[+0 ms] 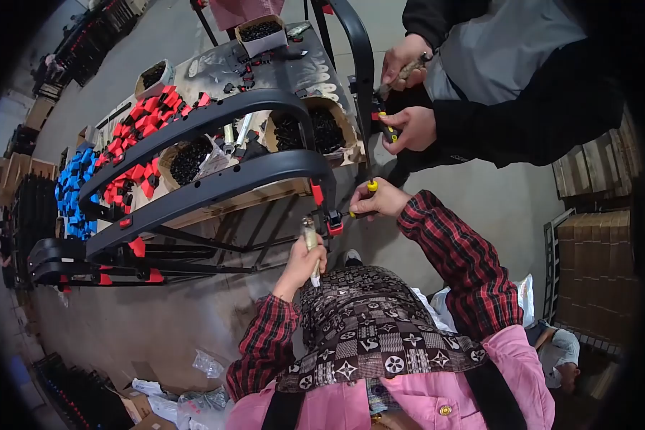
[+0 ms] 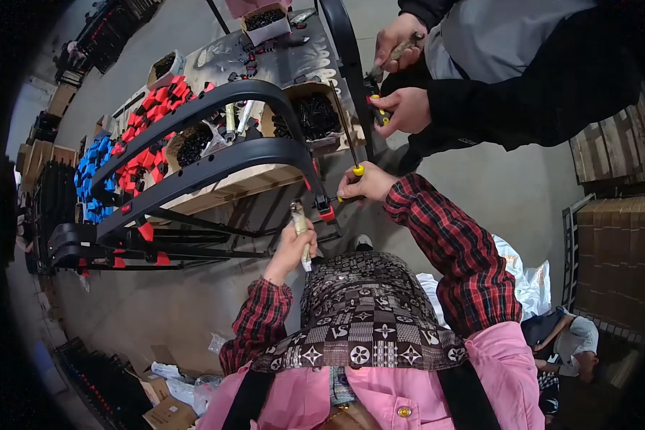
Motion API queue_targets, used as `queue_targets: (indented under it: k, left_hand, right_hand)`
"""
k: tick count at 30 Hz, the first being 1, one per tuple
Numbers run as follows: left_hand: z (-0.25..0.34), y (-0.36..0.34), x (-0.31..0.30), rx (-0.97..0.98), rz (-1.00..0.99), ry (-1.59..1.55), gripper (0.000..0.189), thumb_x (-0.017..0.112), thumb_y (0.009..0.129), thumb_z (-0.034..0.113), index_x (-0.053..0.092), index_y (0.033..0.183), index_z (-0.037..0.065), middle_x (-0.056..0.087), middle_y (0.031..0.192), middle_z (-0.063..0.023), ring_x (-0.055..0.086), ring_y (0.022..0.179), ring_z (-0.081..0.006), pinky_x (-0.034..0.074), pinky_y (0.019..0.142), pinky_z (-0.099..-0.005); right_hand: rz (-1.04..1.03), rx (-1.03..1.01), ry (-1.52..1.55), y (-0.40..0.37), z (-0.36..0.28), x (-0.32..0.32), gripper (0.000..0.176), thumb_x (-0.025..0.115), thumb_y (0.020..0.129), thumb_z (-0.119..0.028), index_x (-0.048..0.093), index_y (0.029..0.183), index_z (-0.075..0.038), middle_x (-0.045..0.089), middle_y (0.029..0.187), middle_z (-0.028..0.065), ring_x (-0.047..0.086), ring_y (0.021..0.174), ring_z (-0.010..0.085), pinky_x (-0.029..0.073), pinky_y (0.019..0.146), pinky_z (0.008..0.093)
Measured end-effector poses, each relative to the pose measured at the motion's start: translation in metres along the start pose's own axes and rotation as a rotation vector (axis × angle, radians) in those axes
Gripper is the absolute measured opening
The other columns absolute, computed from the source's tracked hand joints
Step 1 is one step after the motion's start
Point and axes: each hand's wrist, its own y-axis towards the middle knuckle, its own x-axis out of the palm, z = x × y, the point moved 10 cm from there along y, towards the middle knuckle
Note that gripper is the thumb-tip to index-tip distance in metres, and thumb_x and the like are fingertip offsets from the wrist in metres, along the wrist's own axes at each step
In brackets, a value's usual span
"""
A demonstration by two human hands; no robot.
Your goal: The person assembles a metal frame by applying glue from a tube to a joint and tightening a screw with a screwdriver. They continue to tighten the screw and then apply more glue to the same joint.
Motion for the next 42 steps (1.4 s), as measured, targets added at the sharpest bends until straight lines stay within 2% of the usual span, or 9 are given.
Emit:
queue_targets:
  k: [12, 18, 19, 26, 28, 30, 32, 37, 42]
  left_hand:
    - [0.021, -0.012, 0.021, -0.421, -0.127, 0.262, 0.007, 0.043, 0.079, 0.009, 0.039, 0.083, 0.004, 0.045, 0.059, -0.0032, 0.045, 0.043, -0.0117, 0.039, 0.038, -0.0267]
    - [0.008, 0.015, 0.004, 0.148, 0.147, 0.696, 0.011, 0.041, 0.079, 0.004, 0.037, 0.089, 0.002, 0.045, 0.061, -0.0052, 0.045, 0.042, -0.0115, 0.038, 0.037, -0.0278]
    - [0.001, 0.019, 0.003, 0.074, 0.13, 0.734, 0.023, 0.041, 0.077, 0.004, 0.034, 0.097, -0.005, 0.052, 0.081, -0.028, 0.048, 0.079, -0.0467, 0.038, 0.066, -0.0468]
    - [0.031, 0.043, -0.002, 0.596, 0.133, 1.027, 0.029, 0.044, 0.076, 0.002, 0.034, 0.103, -0.003, 0.052, 0.082, -0.0281, 0.051, 0.077, -0.0434, 0.041, 0.068, -0.0466]
    - [0.029, 0.064, -0.013, 0.471, 0.096, 1.095, 0.03, 0.047, 0.075, 0.002, 0.037, 0.102, -0.003, 0.051, 0.083, -0.0251, 0.051, 0.078, -0.0406, 0.042, 0.072, -0.0433]
    - [0.07, 0.036, 0.008, 0.997, 0.162, 1.294, 0.027, 0.049, 0.075, 0.005, 0.041, 0.099, -0.003, 0.052, 0.079, -0.0196, 0.052, 0.074, -0.0369, 0.043, 0.071, -0.0411]
    - [0.083, 0.021, 0.012, 1.057, 0.166, 1.293, 0.022, 0.05, 0.078, 0.006, 0.043, 0.096, -0.002, 0.053, 0.072, -0.0163, 0.053, 0.067, -0.0358, 0.045, 0.066, -0.0397]
    - [0.025, 0.005, -0.004, 0.136, -0.008, -0.157, 0.01, 0.046, 0.079, 0.004, 0.04, 0.087, 0.003, 0.046, 0.062, -0.0045, 0.051, 0.053, -0.0137, 0.042, 0.049, -0.0262]
    - [0.003, -0.005, 0.017, -0.052, -0.002, 0.16, 0.013, 0.045, 0.076, 0.004, 0.039, 0.087, 0.004, 0.046, 0.059, -0.0042, 0.047, 0.045, -0.013, 0.041, 0.042, -0.0265]
  right_hand:
    - [0.029, -0.044, -0.051, -0.002, -0.002, -0.003, 0.015, 0.065, 0.075, -0.016, 0.059, 0.076, -0.002, 0.054, 0.065, -0.0003, 0.05, 0.058, 0.0069, 0.043, 0.048, 0.021]
    - [0.073, 0.051, -0.009, -0.001, 0.004, -0.005, 0.014, 0.065, 0.074, -0.014, 0.059, 0.075, -0.002, 0.054, 0.065, -0.0004, 0.05, 0.058, 0.007, 0.043, 0.049, 0.0206]
    - [0.077, 0.042, -0.009, -0.002, 0.002, -0.006, 0.014, 0.065, 0.074, -0.014, 0.059, 0.074, -0.002, 0.054, 0.065, -0.0004, 0.05, 0.058, 0.007, 0.043, 0.049, 0.0206]
    - [0.07, 0.043, 0.01, -0.001, 0.003, -0.004, 0.014, 0.065, 0.074, -0.014, 0.059, 0.073, -0.002, 0.055, 0.065, -0.0002, 0.05, 0.058, 0.0068, 0.043, 0.049, 0.021]
    - [0.07, 0.029, 0.008, -0.001, 0.003, -0.005, 0.014, 0.065, 0.074, -0.014, 0.059, 0.073, -0.002, 0.055, 0.065, -0.0003, 0.05, 0.058, 0.0069, 0.043, 0.049, 0.021]
    - [0.062, 0.011, 0.002, -0.003, 0.0, -0.002, 0.014, 0.065, 0.074, -0.015, 0.059, 0.074, -0.002, 0.055, 0.065, -0.0004, 0.05, 0.059, 0.0069, 0.043, 0.049, 0.0209]
    - [0.094, 0.032, 0.015, -0.007, -0.001, -0.003, 0.014, 0.065, 0.074, -0.015, 0.059, 0.076, -0.002, 0.055, 0.066, -0.0007, 0.05, 0.059, 0.0068, 0.043, 0.049, 0.0208]
    - [0.081, 0.02, -0.009, -0.007, 0.0, -0.003, 0.015, 0.065, 0.075, -0.016, 0.059, 0.077, -0.002, 0.055, 0.067, 0.0001, 0.05, 0.055, 0.0076, 0.041, 0.046, 0.0211]
    - [0.114, 0.065, -0.088, -0.01, 0.0, -0.005, 0.016, 0.064, 0.075, -0.018, 0.06, 0.077, -0.002, 0.055, 0.067, 0.0005, 0.049, 0.051, 0.0079, 0.038, 0.043, 0.0208]
